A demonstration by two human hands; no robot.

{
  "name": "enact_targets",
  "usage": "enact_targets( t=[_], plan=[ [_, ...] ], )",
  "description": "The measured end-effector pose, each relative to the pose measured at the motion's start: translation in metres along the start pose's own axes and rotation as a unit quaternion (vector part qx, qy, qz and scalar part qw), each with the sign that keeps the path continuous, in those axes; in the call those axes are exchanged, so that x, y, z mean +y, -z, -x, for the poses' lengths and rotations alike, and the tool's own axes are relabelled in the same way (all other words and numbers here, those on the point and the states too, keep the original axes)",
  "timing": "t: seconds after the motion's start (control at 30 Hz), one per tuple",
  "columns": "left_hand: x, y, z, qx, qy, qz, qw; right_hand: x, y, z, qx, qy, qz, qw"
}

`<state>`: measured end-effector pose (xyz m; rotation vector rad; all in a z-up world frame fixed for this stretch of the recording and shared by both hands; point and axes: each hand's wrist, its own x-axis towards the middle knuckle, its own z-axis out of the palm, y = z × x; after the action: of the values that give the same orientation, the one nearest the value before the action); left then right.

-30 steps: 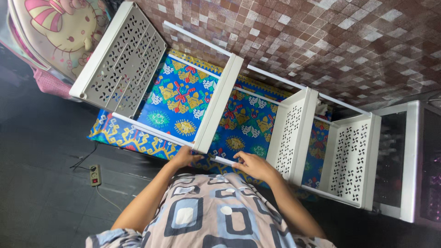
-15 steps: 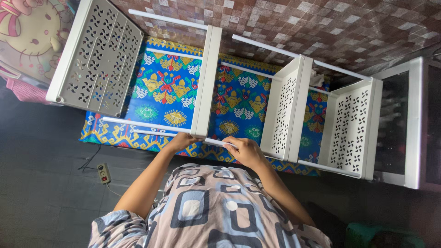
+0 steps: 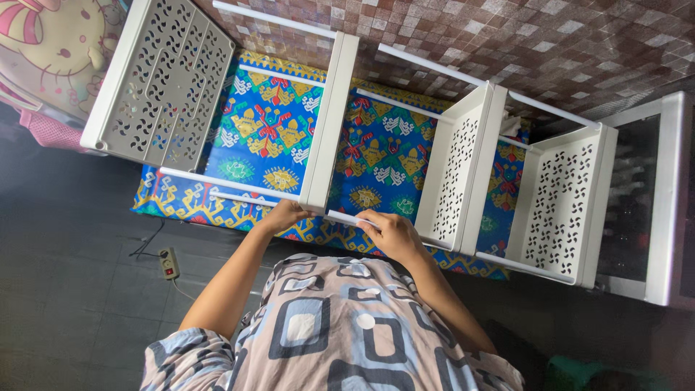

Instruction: The person assembles a white plastic shelving unit by inserting perforated panels into a frame and securing them with white rods. They repeatedly lift, align, and insert panels and rods to build the structure on a patterned mat.

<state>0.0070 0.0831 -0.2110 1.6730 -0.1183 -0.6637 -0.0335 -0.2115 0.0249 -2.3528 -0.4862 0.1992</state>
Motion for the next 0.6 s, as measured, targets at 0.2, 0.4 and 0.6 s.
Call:
enact_targets(
  t=[0.2, 0.4, 0.6],
  plan=[
    [-0.012, 0.001, 0.001, -0.021, -0.002, 0.017, 1.0, 0.001, -0.001, -0.001, 0.013, 0.002, 0.002, 1.0],
    [-0.043, -0.011, -0.005, -0.012, -0.012, 0.086, 0.996, 0.003, -0.006, 0.001, -0.004, -0.003, 0.002, 1.0],
    [0.005, -0.026, 0.03, 0.017, -0.04, -0.003, 0.999, 0.005, -0.011, 0.007, -0.013, 0.018, 0.006, 1.0]
  ],
)
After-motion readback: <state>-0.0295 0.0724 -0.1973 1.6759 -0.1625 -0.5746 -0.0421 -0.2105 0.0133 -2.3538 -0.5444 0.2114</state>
